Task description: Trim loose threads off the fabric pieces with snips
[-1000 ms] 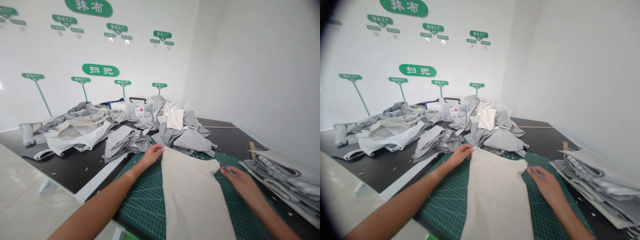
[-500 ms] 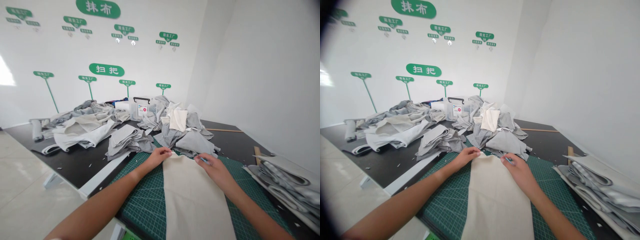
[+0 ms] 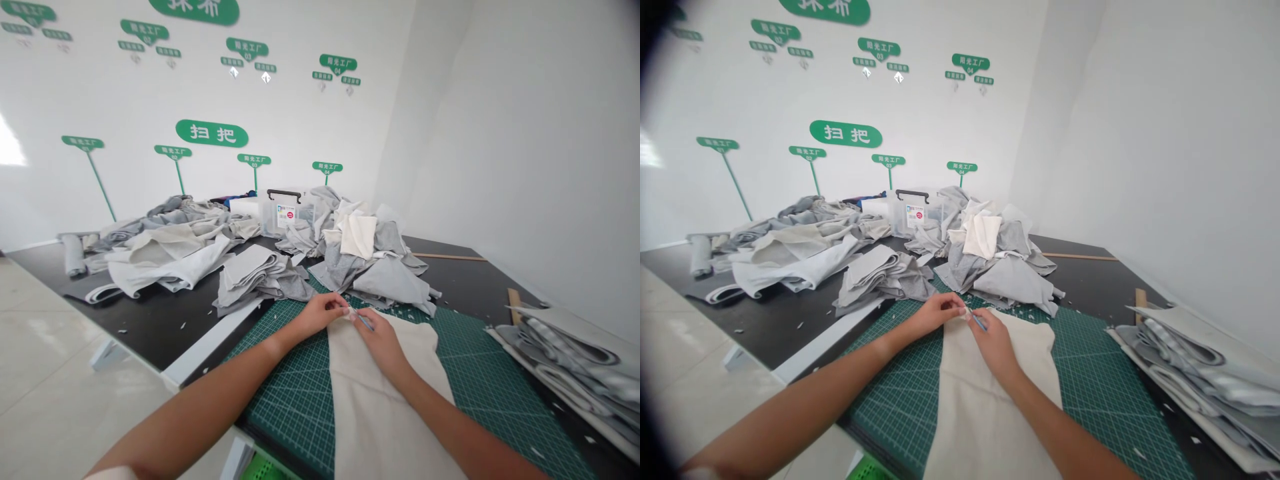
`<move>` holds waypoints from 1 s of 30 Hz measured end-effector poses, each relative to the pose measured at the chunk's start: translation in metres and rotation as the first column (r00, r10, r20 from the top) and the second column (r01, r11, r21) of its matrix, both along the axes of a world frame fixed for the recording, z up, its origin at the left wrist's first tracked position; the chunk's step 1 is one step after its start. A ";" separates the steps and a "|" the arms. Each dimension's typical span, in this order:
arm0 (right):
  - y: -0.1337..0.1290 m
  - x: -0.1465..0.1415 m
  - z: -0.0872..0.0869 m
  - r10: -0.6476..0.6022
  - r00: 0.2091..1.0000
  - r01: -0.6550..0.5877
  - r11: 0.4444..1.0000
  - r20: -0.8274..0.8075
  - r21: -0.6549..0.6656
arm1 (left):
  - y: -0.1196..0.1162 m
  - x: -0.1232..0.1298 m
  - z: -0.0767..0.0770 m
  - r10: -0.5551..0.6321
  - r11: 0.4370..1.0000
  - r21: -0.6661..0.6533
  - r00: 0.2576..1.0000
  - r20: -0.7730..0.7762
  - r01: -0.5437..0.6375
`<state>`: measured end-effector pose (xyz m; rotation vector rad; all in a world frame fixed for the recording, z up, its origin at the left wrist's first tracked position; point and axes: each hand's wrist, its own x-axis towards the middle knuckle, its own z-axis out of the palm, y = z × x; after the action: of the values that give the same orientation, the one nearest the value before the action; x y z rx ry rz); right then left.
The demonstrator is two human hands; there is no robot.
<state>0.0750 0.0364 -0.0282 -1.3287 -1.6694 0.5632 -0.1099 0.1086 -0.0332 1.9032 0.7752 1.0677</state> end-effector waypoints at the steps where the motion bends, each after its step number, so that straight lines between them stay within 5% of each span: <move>1: 0.000 0.001 0.000 -0.006 1.000 0.006 1.000 0.004 0.001 | 0.000 0.000 0.000 -0.002 1.000 -0.007 1.000 -0.001 0.002; 30: 0.001 0.004 0.004 0.010 0.999 -0.009 1.000 -0.052 0.003 | -0.001 0.001 0.001 -0.026 0.999 -0.035 0.998 0.054 0.028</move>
<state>0.0789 0.0379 -0.0237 -1.2941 -1.6343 0.5960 -0.1085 0.1072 -0.0323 1.8423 0.7314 1.0770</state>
